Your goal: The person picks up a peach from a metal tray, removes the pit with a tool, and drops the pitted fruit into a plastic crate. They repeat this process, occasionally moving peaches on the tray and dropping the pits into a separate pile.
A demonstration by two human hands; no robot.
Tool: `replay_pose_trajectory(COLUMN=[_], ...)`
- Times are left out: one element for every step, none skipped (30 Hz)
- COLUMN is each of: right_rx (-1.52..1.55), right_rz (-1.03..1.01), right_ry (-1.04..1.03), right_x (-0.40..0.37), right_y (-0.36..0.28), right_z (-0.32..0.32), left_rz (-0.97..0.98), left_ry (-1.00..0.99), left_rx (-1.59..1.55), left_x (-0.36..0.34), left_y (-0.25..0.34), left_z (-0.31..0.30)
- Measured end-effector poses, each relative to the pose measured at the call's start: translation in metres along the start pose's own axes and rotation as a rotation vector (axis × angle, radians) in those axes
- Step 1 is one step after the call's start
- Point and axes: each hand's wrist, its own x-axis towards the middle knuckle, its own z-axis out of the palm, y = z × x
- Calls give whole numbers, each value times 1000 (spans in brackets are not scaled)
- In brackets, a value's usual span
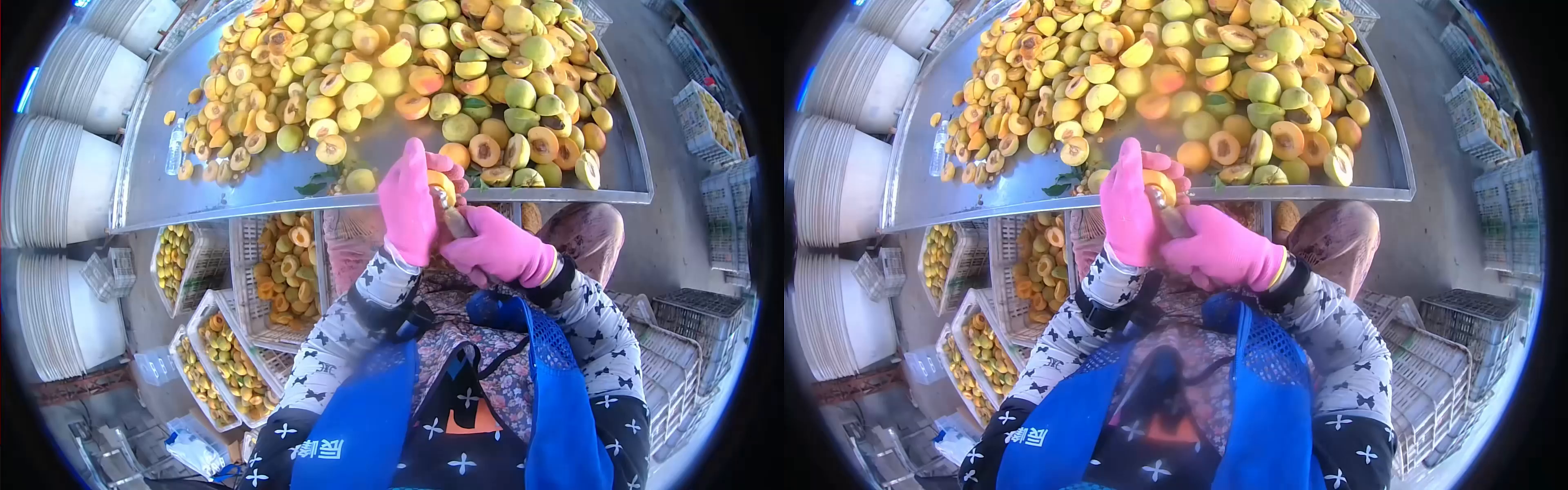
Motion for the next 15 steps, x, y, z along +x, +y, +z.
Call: replay_pose_trajectory(right_rx=[49,99,121,138,156,102,114,120,113,236,291,343,398,378,274], right_rz=[15,31,52,31,23,35,20,3,-24,9,3,-1,-6,-4,38], right_ry=[-71,-142,-106,-81,-53,137,80,30,-28,-70,-109,-154,-194,-217,-213], right_x=[-1,-3,-9,-7,-7,2,0,-3,-2,-4,-6,-7,-9,-8,-10], right_y=[2,4,5,0,-3,7,8,8,8,13,15,16,17,23,22], right_z=[-3,-4,-3,4,12,20,20,14,7,1,-2,-5,-7,-11,-10], left_rz=[76,151,200,284,357,251,122,-4,-76,-150,-225,-226,-89,48,79], left_ry=[-26,-53,-52,-63,-71,-47,-20,3,-44,-86,-121,-92,-196,-301,-341], left_rx=[43,85,194,329,456,309,177,39,7,-23,-56,31,84,137,215], left_x=[-1,-2,-3,5,7,9,4,2,3,2,0,0,-1,-3,1], left_y=[-2,-3,-12,-14,-16,-17,-15,-14,-10,-3,2,4,3,0,-1], left_z=[0,-1,-2,-10,-13,-10,-8,-3,-1,0,1,6,1,-5,-12])
